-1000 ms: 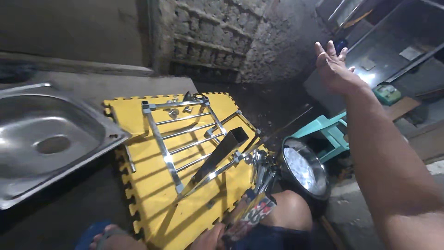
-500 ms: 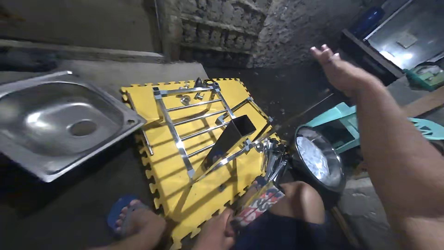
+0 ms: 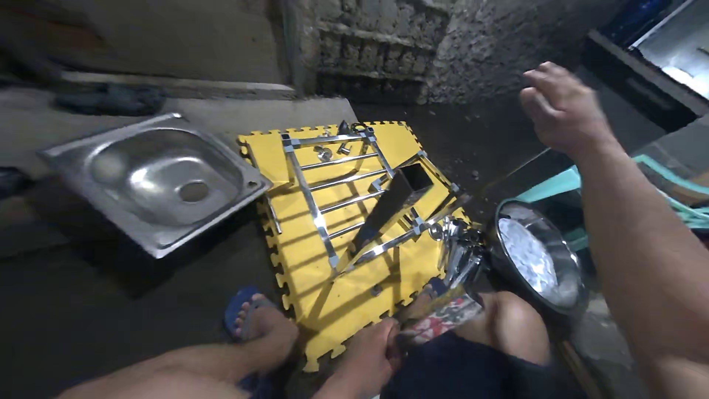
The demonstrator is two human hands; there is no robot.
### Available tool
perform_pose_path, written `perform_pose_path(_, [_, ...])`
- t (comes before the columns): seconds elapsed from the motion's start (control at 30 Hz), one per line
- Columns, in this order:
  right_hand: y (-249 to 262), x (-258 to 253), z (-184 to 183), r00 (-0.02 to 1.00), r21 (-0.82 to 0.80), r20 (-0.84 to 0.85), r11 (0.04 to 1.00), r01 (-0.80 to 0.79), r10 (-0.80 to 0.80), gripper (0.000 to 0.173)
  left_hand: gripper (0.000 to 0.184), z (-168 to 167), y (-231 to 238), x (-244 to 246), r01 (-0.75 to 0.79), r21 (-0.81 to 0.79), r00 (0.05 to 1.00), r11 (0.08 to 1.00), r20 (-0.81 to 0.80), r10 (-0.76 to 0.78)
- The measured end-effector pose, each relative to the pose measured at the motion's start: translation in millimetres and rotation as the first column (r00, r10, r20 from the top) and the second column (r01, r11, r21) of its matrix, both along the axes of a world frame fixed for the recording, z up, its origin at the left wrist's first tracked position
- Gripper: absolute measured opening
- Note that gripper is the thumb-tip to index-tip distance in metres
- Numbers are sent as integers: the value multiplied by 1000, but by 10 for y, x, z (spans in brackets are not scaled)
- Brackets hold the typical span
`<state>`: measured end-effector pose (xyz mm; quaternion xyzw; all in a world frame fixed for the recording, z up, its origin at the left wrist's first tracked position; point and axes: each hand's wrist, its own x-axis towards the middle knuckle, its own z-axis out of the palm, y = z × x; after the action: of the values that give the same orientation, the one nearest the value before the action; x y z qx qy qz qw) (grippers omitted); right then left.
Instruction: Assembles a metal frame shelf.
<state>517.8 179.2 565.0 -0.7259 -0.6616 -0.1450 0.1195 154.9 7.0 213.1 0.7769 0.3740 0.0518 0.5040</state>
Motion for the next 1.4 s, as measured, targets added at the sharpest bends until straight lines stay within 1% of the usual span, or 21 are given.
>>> perform_pose_path(0.07, [-413,-138,-64,983,355,-22,920,-165,185,59,52,37,-23,-85,-81,71,991,994,116,72])
perform_pose_path(0.1, [-667,-226,-219,927,483,-146,843,-238,345,53,54,48,-33,-123,-137,101,976,985,182,117])
perform_pose_path(0.13, [-901,-355,-457,772,589,-330,758,-281,543,47,54,47,-39,-148,-210,136,953,968,250,172])
perform_pose_path(0.17, [-1124,-539,-755,553,640,-473,699,-319,686,46,53,53,-44,-155,-295,161,919,942,317,233])
perform_pose_path(0.2, [-1328,-759,-1074,368,601,-599,703,-381,712,52,51,85,-43,-144,-371,167,884,914,366,292])
perform_pose_path(0.23, [-1505,-983,-1417,248,498,-722,734,-461,646,63,48,146,-32,-124,-422,162,857,892,392,334])
perform_pose_path(0.3, [-1775,-1311,-2108,125,268,-897,747,-609,424,90,45,266,-12,-70,-447,181,841,876,417,344])
perform_pose_path(0.33, [-1882,-1474,-2350,32,218,-953,752,-622,303,89,44,287,-14,-38,-431,222,848,875,432,308])
perform_pose_path(0.4, [-1985,-1730,-2584,-85,170,-985,776,-608,149,71,43,294,-36,27,-344,293,888,892,411,207])
perform_pose_path(0.47, [-1985,-1823,-2668,-175,217,-975,790,-574,140,42,52,238,-68,76,-272,299,919,915,361,155])
perform_pose_path(0.53, [-1924,-1799,-2669,-227,243,-964,811,-531,141,32,68,201,-60,80,-280,314,918,907,364,157])
perform_pose_path(0.6, [-1843,-1679,-2689,-295,282,-944,822,-495,147,30,75,253,-39,33,-414,386,883,824,391,261])
perform_pose_path(0.7, [-1700,-1457,-2784,-320,340,-922,847,-408,217,33,79,380,114,-128,-710,346,679,613,568,465])
perform_pose_path(0.77, [-1665,-1290,-2920,-360,397,-896,833,-386,260,36,82,507,323,-263,-784,302,594,542,619,514])
perform_pose_path(0.83, [-1631,-1162,-3003,-416,437,-867,819,-372,275,38,84,602,585,-373,-748,362,639,557,619,456])
perform_pose_path(0.93, [-1587,-1095,-2982,-529,509,-798,794,-332,290,39,85,781,942,-449,-603,459,779,652,513,360])
perform_pose_path(1.0, [-1565,-1082,-2955,-551,536,-779,774,-338,299,38,70,904,1131,-471,-492,412,861,767,362,358])
perform_pose_path(1.1, [-1577,-1069,-2951,-555,525,-779,789,-319,294,36,38,895,1321,-480,-291,383,943,877,271,195])
perform_pose_path(1.17, [-1579,-1039,-3000,-540,523,-784,794,-310,306,34,28,862,1311,-449,-262,384,943,886,296,150])
perform_pose_path(1.27, [-1615,-1017,-3046,-487,483,-818,825,-293,307,38,29,840,1205,-429,-361,402,895,842,401,193])
perform_pose_path(1.4, [-1704,-994,-3019,-379,366,-890,895,-254,256,58,31,1119,994,-295,-591,232,684,773,653,326])
